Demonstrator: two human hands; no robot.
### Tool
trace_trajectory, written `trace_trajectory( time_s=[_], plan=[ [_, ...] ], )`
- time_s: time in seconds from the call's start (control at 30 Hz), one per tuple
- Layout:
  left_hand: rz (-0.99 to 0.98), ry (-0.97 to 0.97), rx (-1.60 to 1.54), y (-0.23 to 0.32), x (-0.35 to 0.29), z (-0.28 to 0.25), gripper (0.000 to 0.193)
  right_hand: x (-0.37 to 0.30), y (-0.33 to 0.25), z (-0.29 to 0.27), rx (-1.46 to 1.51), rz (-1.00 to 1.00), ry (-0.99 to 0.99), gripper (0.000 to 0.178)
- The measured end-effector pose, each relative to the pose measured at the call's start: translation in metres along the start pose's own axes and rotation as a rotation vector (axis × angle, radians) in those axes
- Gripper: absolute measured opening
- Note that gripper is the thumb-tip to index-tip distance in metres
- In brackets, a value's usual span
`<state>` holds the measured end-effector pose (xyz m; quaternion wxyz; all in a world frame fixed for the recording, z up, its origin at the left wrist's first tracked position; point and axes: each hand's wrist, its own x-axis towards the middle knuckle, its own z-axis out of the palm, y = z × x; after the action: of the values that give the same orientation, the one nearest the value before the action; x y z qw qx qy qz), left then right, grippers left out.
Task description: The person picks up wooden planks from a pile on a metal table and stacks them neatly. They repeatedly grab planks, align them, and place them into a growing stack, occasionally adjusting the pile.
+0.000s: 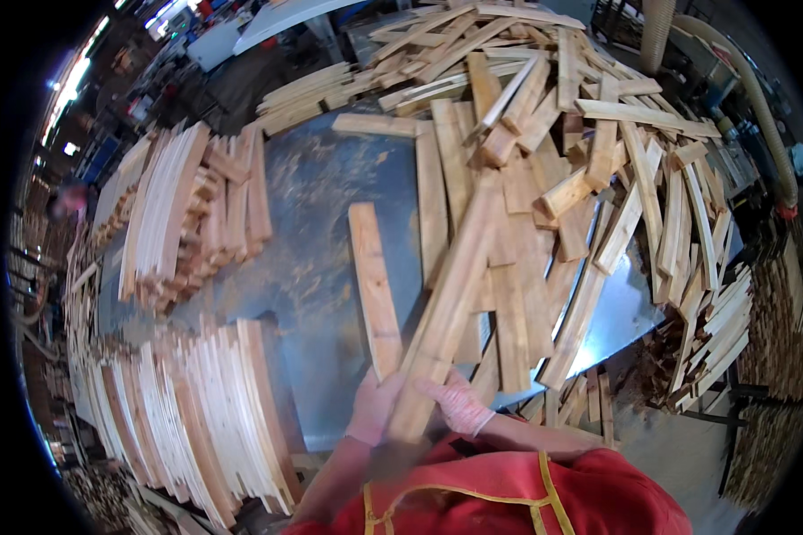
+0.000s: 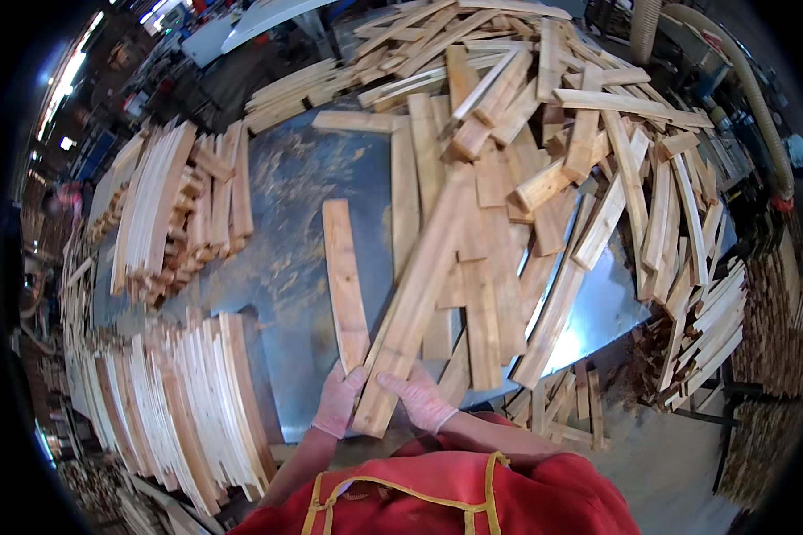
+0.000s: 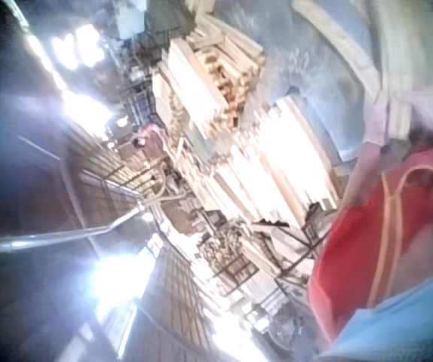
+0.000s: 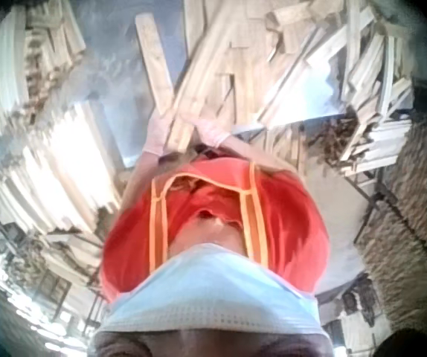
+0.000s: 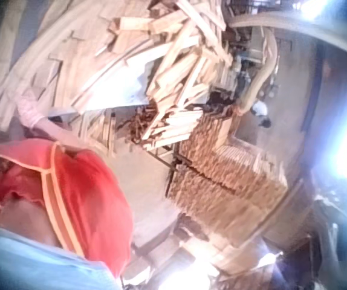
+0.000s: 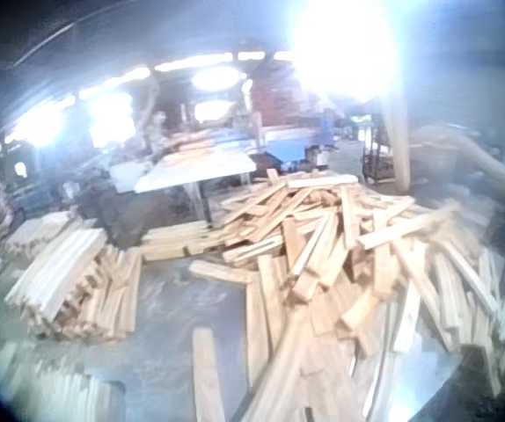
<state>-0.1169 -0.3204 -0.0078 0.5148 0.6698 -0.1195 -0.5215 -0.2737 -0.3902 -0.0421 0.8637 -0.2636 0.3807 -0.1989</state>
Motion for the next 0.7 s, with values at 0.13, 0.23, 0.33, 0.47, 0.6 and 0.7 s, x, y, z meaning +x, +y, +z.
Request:
trace_trajectory(
  time_s=[0.13,0.23,0.33,0.47,0.6,0.7],
  plan=[
    [0.1,0.142,0.358,-0.099,-0.046,-0.102,0.05,-0.011,0.084,0.04,-0.437,-0.053,0.06,0.053],
    [0.1,0.279,0.72,-0.095,-0.071,-0.14,0.058,-0.025,0.084,0.078,-0.95,0.096,0.154,0.054],
    [-0.015,0.318,0.939,-0.061,-0.077,-0.147,0.083,-0.048,0.126,0.1,-1.244,0.0,-0.093,0.059],
    [-0.105,0.588,1.088,-0.046,-0.057,-0.147,0.106,-0.036,0.167,0.108,-1.359,-0.076,-0.516,0.059],
    [-0.109,0.77,1.311,-0.085,-0.075,-0.185,0.1,0.024,0.093,0.097,-1.318,0.052,-0.618,0.065],
    [-0.093,0.68,1.682,-0.104,-0.082,-0.237,0.085,0.06,-0.018,-0.02,-1.633,-0.608,-0.288,0.053]
  ],
)
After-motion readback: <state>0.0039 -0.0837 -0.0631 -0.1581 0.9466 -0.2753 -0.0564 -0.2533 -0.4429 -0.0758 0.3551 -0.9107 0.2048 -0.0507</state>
